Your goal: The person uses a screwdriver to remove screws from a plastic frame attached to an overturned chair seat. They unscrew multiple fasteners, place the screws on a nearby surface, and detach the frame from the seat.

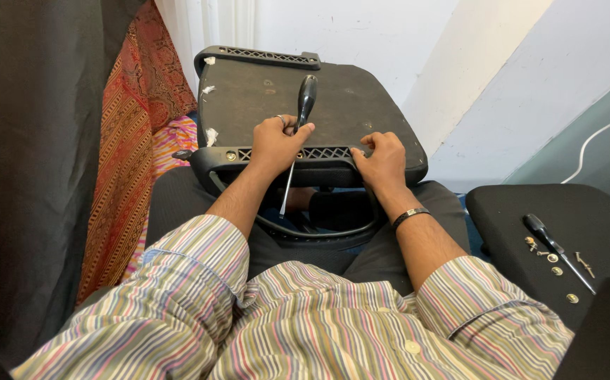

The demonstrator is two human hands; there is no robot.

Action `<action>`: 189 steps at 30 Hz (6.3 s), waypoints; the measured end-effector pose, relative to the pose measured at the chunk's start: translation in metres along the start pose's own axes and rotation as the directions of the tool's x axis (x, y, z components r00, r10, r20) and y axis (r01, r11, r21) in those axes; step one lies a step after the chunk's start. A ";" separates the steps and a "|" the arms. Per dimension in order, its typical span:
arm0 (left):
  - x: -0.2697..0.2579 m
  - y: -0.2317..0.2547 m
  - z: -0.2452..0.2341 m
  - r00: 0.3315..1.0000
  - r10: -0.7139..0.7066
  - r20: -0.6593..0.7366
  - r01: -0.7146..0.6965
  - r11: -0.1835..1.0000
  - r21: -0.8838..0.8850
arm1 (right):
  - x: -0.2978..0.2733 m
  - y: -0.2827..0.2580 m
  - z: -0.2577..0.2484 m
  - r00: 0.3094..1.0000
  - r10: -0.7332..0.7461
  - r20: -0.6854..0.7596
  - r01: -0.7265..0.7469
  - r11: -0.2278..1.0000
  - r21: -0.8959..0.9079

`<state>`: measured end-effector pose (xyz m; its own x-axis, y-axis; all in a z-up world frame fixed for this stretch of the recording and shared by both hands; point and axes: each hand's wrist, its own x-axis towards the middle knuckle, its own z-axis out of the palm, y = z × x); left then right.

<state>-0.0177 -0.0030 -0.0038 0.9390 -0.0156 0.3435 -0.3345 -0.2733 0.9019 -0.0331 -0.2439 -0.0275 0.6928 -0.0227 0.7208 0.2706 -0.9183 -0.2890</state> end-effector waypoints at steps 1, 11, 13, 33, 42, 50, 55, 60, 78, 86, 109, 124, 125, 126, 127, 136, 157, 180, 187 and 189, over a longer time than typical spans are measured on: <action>0.001 0.000 0.000 1.000 0.004 -0.003 -0.004 1.000 0.011 | 0.001 -0.001 -0.001 0.999 0.041 0.032 -0.042 0.999 0.017; 0.001 -0.003 0.002 0.999 0.033 0.019 -0.033 0.999 -0.026 | -0.001 -0.011 -0.008 0.998 -0.028 0.061 0.020 0.992 0.125; 0.000 -0.003 0.002 0.999 0.034 0.023 -0.033 0.999 -0.033 | -0.001 -0.011 -0.008 0.998 0.036 0.057 -0.040 0.997 0.068; 0.002 0.003 -0.001 1.000 -0.002 0.028 0.002 1.000 0.006 | 0.005 -0.008 -0.013 0.994 -0.004 0.109 -0.016 0.983 0.185; 0.002 0.001 0.000 0.996 -0.088 -0.031 0.086 0.995 -0.058 | 0.014 -0.009 -0.023 0.962 0.065 0.266 -0.151 0.936 0.317; 0.003 -0.004 0.000 0.996 -0.087 -0.004 0.087 0.994 -0.068 | 0.022 -0.015 -0.027 0.926 0.139 0.352 -0.239 0.936 0.258; 0.002 0.001 -0.003 0.995 -0.098 0.017 0.098 0.995 -0.026 | 0.029 -0.021 -0.034 0.929 0.117 0.351 -0.187 0.967 0.173; 0.000 0.009 -0.002 0.988 -0.148 0.043 0.150 0.986 -0.070 | 0.035 -0.019 -0.038 0.855 0.191 0.483 -0.337 0.911 0.236; 0.026 0.018 0.035 0.974 -0.191 0.120 0.189 0.982 0.028 | 0.047 -0.014 -0.052 0.796 0.089 0.599 -0.351 0.874 0.337; 0.044 0.026 0.048 0.956 -0.210 0.206 0.225 0.973 -0.051 | 0.051 0.016 -0.073 0.897 0.230 0.378 -0.402 0.781 0.478; 0.016 0.090 0.211 0.804 0.034 0.593 0.203 0.922 -0.329 | -0.196 0.326 -0.191 0.361 0.836 -0.414 -0.924 0.261 -0.280; 0.075 0.057 -0.011 0.977 -0.014 0.212 0.130 0.830 -0.542 | -0.041 0.240 -0.158 0.851 0.441 -0.284 -0.492 0.859 -0.142; 0.073 0.057 -0.023 0.979 -0.008 0.204 0.127 0.806 -0.578 | -0.023 0.218 -0.146 0.888 0.381 -0.257 -0.416 0.904 -0.097; 0.071 0.056 -0.036 0.981 -0.002 0.194 0.122 0.782 -0.611 | -0.004 0.195 -0.130 0.920 0.317 -0.233 -0.336 0.941 -0.046; 0.068 0.054 -0.046 0.983 0.005 0.183 0.116 0.756 -0.644 | 0.014 0.169 -0.115 0.940 0.280 -0.195 -0.287 0.958 -0.012; 0.031 0.037 -0.087 0.980 0.035 0.197 0.107 0.739 -0.665 | 0.097 -0.071 -0.026 0.972 -0.004 0.235 -0.152 0.753 0.640; -0.038 -0.018 -0.112 0.990 -0.135 0.033 0.139 0.976 -0.166 | 0.144 -0.201 -0.004 0.916 -0.383 0.123 -0.057 0.180 0.982; -0.042 -0.008 -0.109 0.995 0.076 -0.068 -0.076 0.997 0.002 | 0.138 -0.214 -0.006 0.912 -0.409 0.013 0.089 0.230 0.969; -0.042 -0.015 -0.109 0.997 0.049 -0.058 -0.051 0.998 -0.031 | 0.133 -0.219 -0.010 0.916 -0.401 -0.004 0.096 0.212 0.973; -0.040 -0.017 -0.108 0.996 0.063 -0.068 -0.069 0.992 -0.103 | 0.133 -0.219 -0.009 0.915 -0.403 -0.001 0.092 0.207 0.974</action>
<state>-0.0585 0.1064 -0.0052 0.9087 0.0325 0.4162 -0.4052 -0.1709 0.8981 -0.0060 -0.0493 0.1376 0.5241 0.3490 0.7769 0.7709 0.1932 -0.6069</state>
